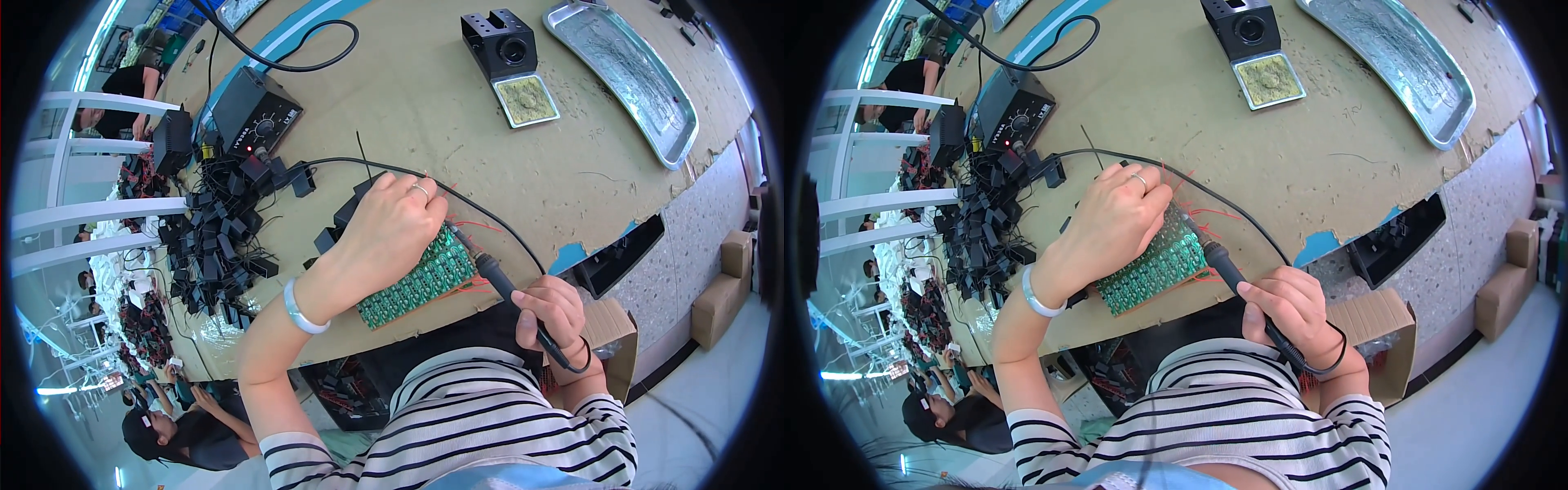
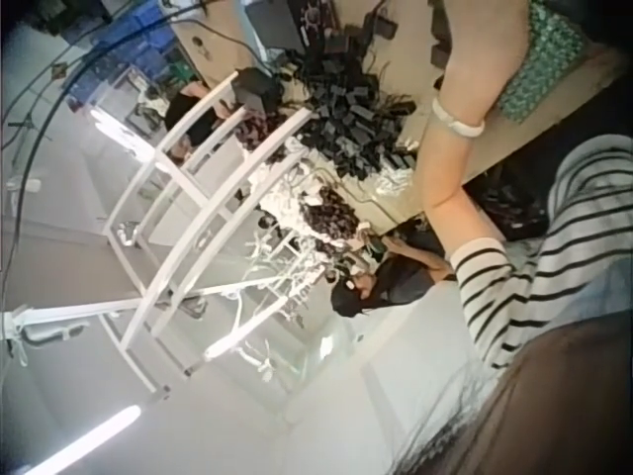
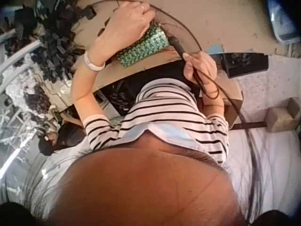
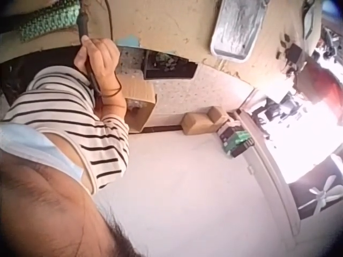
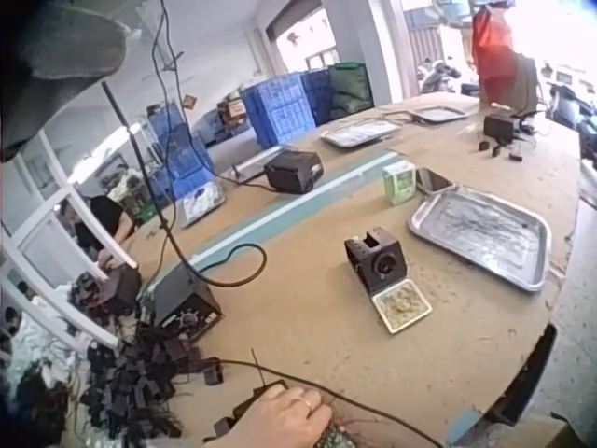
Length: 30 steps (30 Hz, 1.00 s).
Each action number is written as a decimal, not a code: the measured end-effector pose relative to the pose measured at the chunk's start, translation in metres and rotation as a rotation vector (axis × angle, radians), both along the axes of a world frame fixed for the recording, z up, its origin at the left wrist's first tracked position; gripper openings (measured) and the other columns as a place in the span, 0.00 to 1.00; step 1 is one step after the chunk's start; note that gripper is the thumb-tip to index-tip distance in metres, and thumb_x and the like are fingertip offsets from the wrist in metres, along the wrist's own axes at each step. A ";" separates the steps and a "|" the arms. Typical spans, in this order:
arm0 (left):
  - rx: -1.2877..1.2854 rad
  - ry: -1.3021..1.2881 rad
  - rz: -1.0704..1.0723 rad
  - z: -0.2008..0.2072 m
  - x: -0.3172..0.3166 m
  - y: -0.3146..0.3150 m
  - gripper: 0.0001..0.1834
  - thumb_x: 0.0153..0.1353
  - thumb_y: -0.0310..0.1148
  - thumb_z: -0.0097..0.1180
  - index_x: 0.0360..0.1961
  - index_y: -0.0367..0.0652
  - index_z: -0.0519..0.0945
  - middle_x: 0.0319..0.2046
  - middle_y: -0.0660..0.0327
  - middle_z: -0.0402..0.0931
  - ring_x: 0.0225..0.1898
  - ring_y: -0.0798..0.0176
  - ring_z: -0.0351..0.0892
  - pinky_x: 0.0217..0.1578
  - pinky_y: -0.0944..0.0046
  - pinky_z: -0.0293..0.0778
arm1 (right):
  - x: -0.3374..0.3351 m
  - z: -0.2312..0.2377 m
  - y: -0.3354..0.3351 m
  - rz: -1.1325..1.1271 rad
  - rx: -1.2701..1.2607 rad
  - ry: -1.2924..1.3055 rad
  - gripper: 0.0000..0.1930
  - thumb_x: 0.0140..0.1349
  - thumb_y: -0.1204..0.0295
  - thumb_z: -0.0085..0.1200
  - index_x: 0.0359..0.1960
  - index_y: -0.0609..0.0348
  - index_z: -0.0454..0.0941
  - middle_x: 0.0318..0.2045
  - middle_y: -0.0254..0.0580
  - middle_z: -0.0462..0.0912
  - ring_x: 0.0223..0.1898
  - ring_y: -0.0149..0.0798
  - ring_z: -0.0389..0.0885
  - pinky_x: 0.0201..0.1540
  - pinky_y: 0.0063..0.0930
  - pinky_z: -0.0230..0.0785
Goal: Soldering wires onto a printed circuit board at a workbench.
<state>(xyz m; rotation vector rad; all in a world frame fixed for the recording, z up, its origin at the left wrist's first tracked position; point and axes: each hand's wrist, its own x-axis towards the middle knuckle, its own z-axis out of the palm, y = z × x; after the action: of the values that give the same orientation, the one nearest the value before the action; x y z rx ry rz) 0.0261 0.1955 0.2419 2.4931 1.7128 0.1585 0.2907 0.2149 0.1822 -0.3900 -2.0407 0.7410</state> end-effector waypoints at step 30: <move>0.694 -0.351 0.449 0.022 -0.007 -0.022 0.23 0.59 0.25 0.67 0.55 0.36 0.75 0.47 0.57 0.76 0.49 0.58 0.75 0.52 0.60 0.71 | 0.035 -0.009 -0.004 -0.078 -0.009 0.097 0.08 0.63 0.76 0.52 0.43 0.65 0.76 0.26 0.41 0.79 0.21 0.41 0.78 0.24 0.33 0.72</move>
<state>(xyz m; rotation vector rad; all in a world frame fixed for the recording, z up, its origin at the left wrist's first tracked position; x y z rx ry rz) 0.0189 0.1734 0.2641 2.1704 2.2814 1.3419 0.3257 0.2113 0.1733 -0.4276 -1.9212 0.7082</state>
